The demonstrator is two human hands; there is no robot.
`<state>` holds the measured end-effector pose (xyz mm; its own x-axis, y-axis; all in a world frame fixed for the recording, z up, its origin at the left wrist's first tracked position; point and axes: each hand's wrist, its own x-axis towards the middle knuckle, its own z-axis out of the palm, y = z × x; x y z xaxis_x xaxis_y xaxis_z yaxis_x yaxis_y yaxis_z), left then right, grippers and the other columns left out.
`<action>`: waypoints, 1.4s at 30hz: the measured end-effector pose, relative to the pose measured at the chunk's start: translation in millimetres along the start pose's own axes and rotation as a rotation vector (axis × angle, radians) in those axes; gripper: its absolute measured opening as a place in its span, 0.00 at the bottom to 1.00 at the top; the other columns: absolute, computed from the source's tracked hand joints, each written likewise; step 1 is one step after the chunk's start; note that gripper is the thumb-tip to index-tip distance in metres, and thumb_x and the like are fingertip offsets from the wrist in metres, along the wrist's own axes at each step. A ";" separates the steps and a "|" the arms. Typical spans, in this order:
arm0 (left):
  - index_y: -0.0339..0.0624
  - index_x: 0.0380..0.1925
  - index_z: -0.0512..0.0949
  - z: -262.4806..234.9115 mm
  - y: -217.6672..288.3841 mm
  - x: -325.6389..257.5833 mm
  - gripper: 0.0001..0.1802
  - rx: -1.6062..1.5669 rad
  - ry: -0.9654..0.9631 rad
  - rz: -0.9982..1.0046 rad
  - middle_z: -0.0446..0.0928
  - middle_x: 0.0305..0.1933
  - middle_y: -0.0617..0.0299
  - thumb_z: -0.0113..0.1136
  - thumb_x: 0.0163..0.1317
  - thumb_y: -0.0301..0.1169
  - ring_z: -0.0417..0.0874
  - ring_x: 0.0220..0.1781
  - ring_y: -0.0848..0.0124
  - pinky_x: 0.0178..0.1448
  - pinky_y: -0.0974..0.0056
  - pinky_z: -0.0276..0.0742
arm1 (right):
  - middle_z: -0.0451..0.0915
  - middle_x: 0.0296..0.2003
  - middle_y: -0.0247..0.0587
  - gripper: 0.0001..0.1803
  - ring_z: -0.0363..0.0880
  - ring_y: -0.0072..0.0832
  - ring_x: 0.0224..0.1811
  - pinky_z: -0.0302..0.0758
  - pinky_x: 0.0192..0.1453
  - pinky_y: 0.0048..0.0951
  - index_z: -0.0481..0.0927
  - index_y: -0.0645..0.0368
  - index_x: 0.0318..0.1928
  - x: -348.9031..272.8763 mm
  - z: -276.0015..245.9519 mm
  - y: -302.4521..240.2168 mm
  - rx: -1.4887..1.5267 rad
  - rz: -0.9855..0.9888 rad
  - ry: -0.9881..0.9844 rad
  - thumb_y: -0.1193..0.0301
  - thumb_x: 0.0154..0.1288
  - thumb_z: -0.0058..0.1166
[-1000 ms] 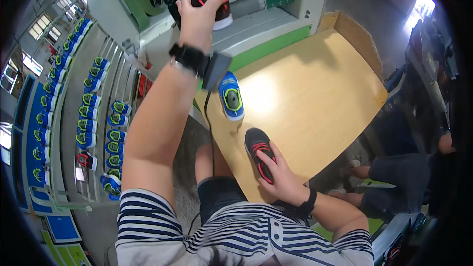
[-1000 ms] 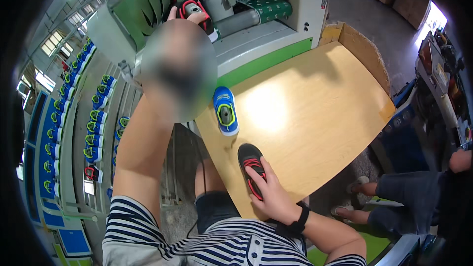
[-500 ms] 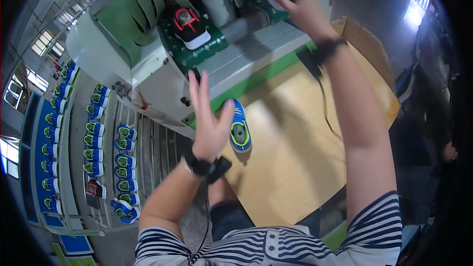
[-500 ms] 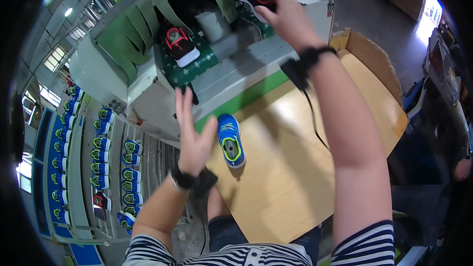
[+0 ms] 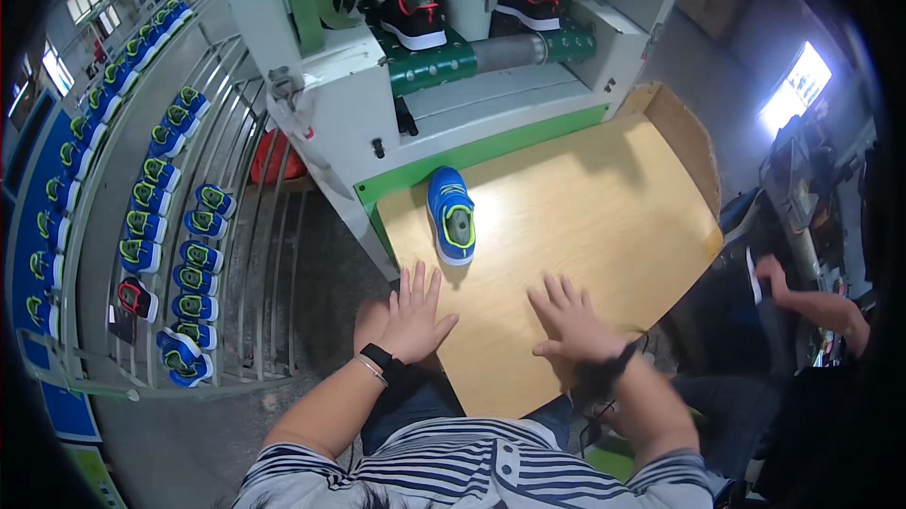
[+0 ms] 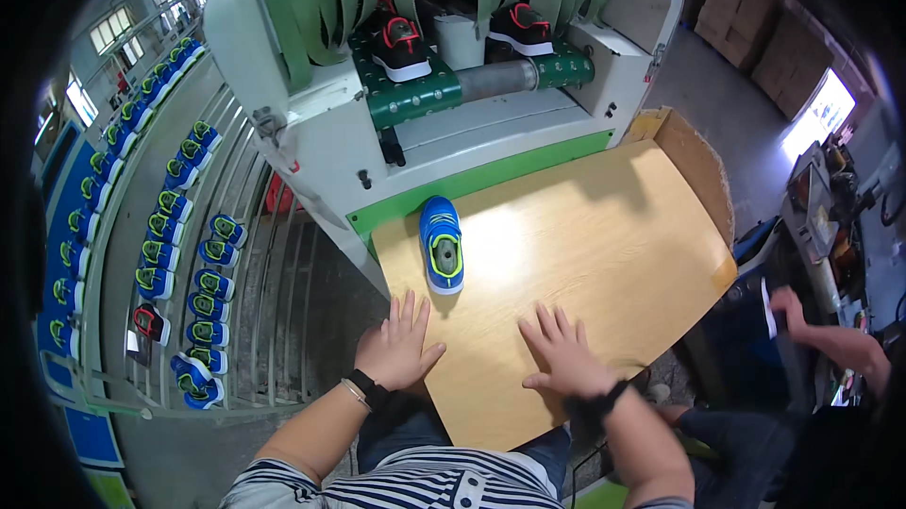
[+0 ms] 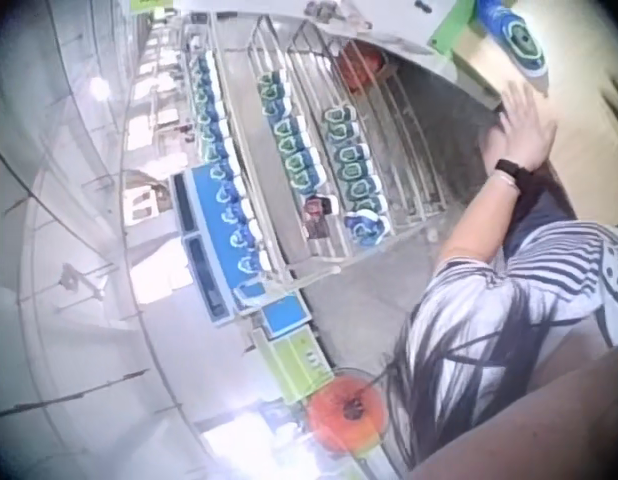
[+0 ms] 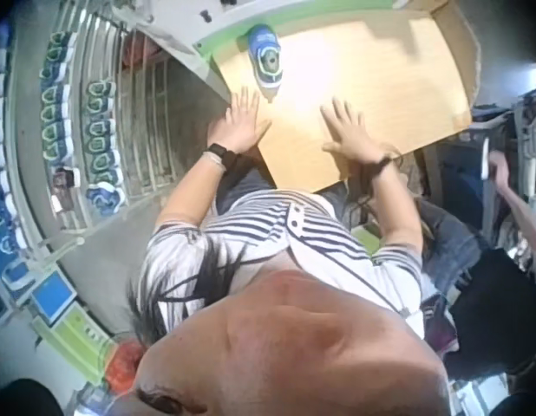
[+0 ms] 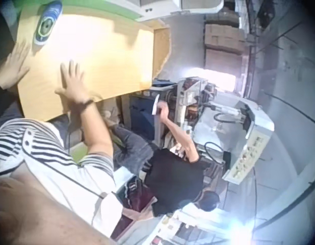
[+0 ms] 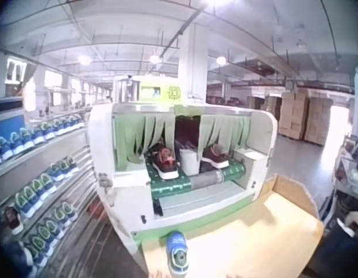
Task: The person scans multiple pairs of athletic shoes using a handheld barcode scanner. They pick up each shoe, scan the barcode, and place it on a wooden table. The person handles both black and blue shoes, moving them from a conveyor belt area to the table.
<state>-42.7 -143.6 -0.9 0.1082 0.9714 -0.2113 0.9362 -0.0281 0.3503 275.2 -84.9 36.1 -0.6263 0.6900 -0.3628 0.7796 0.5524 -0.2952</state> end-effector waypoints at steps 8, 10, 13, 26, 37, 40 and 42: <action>0.37 0.81 0.47 5.7 -3.8 -2.6 0.48 -0.037 0.025 -0.027 0.36 0.86 0.39 0.50 0.73 0.56 0.34 0.86 0.37 0.82 0.36 0.50 | 0.39 0.83 0.57 0.59 0.30 0.62 0.84 0.30 0.82 0.67 0.53 0.45 0.82 -80.1 67.2 -18.3 0.298 0.196 0.122 0.42 0.56 0.69; 0.39 0.81 0.45 13.7 -8.0 -4.3 0.49 -0.059 0.029 -0.033 0.35 0.86 0.40 0.51 0.73 0.56 0.32 0.86 0.39 0.82 0.34 0.47 | 0.40 0.83 0.56 0.58 0.30 0.61 0.85 0.29 0.82 0.66 0.54 0.43 0.82 -75.4 72.2 -18.8 0.310 0.197 0.140 0.41 0.57 0.68; 0.41 0.82 0.44 17.6 -12.7 -1.5 0.49 -0.107 0.046 -0.030 0.32 0.87 0.42 0.53 0.72 0.54 0.29 0.87 0.40 0.80 0.29 0.45 | 0.40 0.83 0.55 0.57 0.31 0.61 0.85 0.30 0.82 0.66 0.53 0.43 0.82 -73.1 76.3 -18.9 0.283 0.180 0.183 0.41 0.58 0.66; 0.38 0.81 0.47 8.7 3.0 -4.6 0.46 -0.001 0.039 -0.083 0.37 0.86 0.41 0.50 0.74 0.54 0.38 0.86 0.40 0.81 0.37 0.55 | 0.82 0.47 0.41 0.29 0.81 0.32 0.46 0.79 0.45 0.35 0.77 0.59 0.62 -39.3 61.6 56.1 1.144 0.536 0.703 0.56 0.68 0.67; 0.41 0.81 0.48 10.6 -2.2 2.1 0.48 -0.001 0.017 -0.047 0.37 0.86 0.39 0.56 0.71 0.51 0.38 0.85 0.35 0.81 0.38 0.52 | 0.78 0.26 0.32 0.42 0.77 0.26 0.23 0.73 0.27 0.28 0.83 0.58 0.46 94.3 -62.6 306.3 1.228 0.761 0.829 0.28 0.57 0.63; 0.41 0.80 0.51 -0.4 3.8 0.6 0.46 0.080 0.012 -0.062 0.45 0.84 0.38 0.53 0.71 0.55 0.49 0.83 0.36 0.77 0.40 0.61 | 0.78 0.60 0.58 0.55 0.81 0.39 0.59 0.80 0.60 0.34 0.72 0.73 0.63 134.8 -81.4 283.2 1.186 0.728 0.839 0.35 0.54 0.69; 0.41 0.80 0.54 6.2 0.5 -5.2 0.46 0.127 0.072 -0.062 0.47 0.84 0.39 0.52 0.71 0.56 0.53 0.82 0.38 0.76 0.42 0.64 | 0.77 0.56 0.59 0.56 0.81 0.42 0.57 0.81 0.56 0.34 0.63 0.77 0.64 158.2 -102.3 214.8 1.067 0.730 1.104 0.47 0.51 0.78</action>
<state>-40.7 -150.2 -5.3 0.0292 0.9865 -0.1609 0.9756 0.0070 0.2194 343.9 190.8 5.7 0.4943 0.8660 -0.0758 0.2460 -0.2230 -0.9433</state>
